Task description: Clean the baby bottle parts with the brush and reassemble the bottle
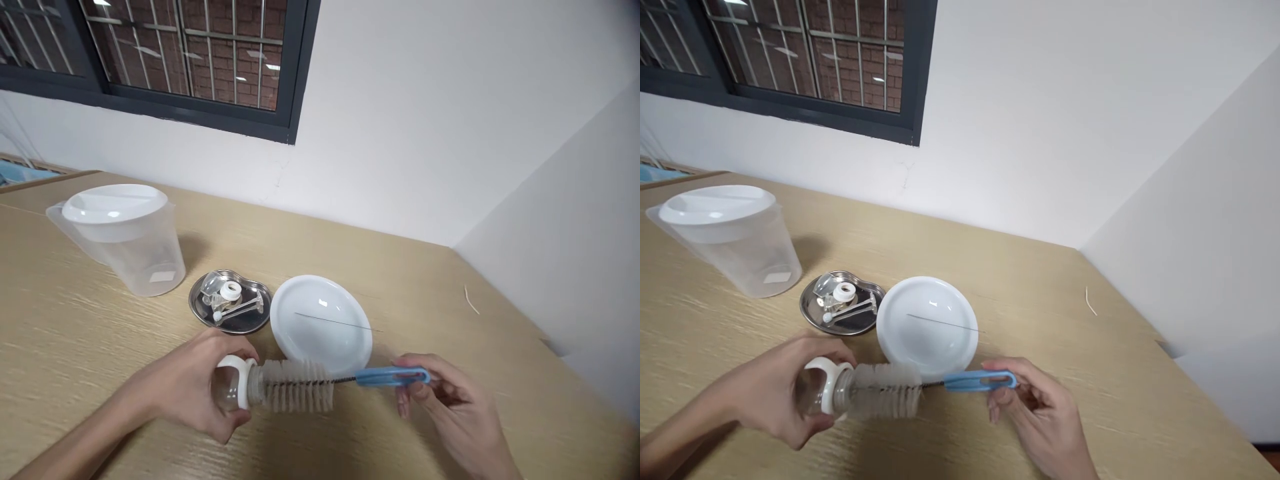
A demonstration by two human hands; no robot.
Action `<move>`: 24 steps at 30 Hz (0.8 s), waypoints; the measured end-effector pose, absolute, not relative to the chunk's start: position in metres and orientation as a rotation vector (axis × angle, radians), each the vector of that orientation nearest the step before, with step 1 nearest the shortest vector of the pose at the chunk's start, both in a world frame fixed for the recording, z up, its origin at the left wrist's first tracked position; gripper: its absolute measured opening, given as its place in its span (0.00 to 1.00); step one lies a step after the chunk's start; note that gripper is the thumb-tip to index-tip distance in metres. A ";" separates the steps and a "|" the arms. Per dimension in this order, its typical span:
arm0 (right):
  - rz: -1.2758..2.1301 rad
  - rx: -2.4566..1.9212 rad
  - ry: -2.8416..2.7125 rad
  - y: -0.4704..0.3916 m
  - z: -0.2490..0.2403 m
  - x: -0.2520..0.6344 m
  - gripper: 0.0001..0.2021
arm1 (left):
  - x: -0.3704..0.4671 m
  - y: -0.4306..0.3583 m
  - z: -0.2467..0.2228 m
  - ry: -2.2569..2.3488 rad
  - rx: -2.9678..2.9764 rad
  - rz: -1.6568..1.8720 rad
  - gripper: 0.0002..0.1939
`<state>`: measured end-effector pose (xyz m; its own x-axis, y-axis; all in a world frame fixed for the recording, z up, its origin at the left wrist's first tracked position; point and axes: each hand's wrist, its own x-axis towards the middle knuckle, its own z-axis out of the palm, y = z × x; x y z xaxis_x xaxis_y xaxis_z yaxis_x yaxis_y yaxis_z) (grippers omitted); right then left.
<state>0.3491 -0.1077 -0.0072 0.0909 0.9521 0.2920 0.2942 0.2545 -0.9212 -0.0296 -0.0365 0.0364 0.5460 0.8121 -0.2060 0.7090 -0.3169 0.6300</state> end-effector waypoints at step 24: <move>0.787 -1.307 -1.372 -0.109 -0.008 0.346 0.12 | -0.028 -0.036 0.033 1.255 2.010 0.160 0.30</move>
<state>0.3459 -0.1086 -0.0082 0.1309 0.9630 0.2356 0.2828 0.1915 -0.9399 -0.0278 -0.0356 0.0334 0.5117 0.8161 -0.2686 0.7228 -0.2399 0.6481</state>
